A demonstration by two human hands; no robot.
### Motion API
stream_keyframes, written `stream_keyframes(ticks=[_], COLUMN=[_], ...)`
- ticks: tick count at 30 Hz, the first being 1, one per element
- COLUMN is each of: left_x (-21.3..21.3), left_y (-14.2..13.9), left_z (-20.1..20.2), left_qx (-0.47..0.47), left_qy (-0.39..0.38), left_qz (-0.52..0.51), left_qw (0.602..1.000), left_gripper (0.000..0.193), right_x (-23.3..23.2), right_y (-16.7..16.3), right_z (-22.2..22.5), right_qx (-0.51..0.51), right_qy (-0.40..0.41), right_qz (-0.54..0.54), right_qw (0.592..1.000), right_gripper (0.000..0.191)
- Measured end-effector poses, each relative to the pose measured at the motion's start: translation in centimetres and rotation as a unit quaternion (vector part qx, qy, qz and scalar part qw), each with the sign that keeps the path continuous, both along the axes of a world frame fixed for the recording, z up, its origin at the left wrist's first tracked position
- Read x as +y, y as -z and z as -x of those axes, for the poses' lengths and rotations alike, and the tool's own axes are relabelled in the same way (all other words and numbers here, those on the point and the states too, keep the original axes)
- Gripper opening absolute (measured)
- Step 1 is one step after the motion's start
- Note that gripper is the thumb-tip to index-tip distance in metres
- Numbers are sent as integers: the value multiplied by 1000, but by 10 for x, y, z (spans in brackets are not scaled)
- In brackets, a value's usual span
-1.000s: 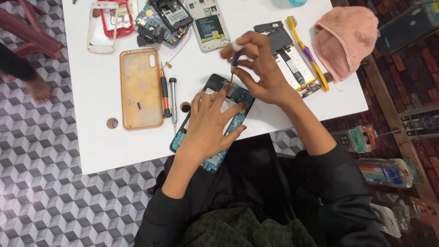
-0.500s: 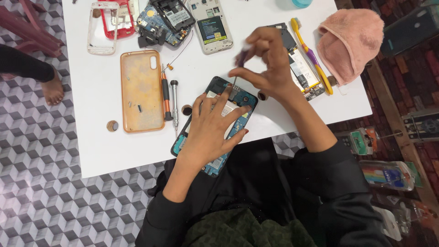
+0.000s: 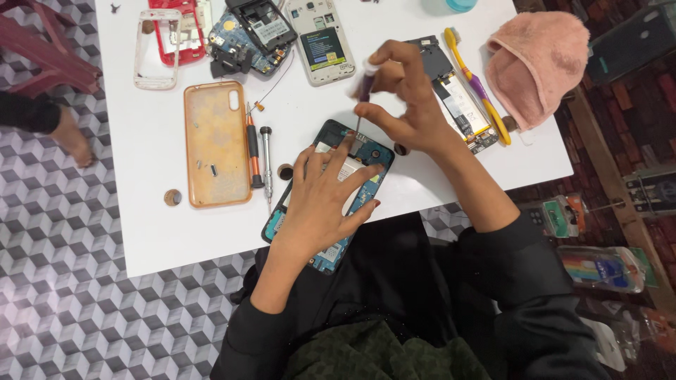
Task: The person disassembles a smartphone, removes the motherboard, and cleans it with a toothbrush. They then reinsert the motherboard into the phone chassis and secure it with screws using a screwdriver.
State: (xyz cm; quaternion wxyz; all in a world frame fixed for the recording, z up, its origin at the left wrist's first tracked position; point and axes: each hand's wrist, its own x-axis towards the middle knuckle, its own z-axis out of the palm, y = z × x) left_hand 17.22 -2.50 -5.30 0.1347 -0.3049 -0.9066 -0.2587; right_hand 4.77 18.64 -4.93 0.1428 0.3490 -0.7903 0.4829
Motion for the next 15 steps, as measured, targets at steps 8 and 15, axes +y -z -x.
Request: stream_keyframes(ticks=[8,15], left_x=[1,2], left_y=[-1,0], left_z=[-1,0], left_qx=[-4,-12], left_qy=[-1,-1], left_qz=[-1,-2], left_qw=[1000,1000], left_gripper=[44,44], right_x=[-11,-3], right_y=[-4,-13], right_z=[-4,-9], right_qx=[6,-201], right_qy=[27,-187], right_qz=[50,120], right_qw=[998,954], right_gripper=[72,47])
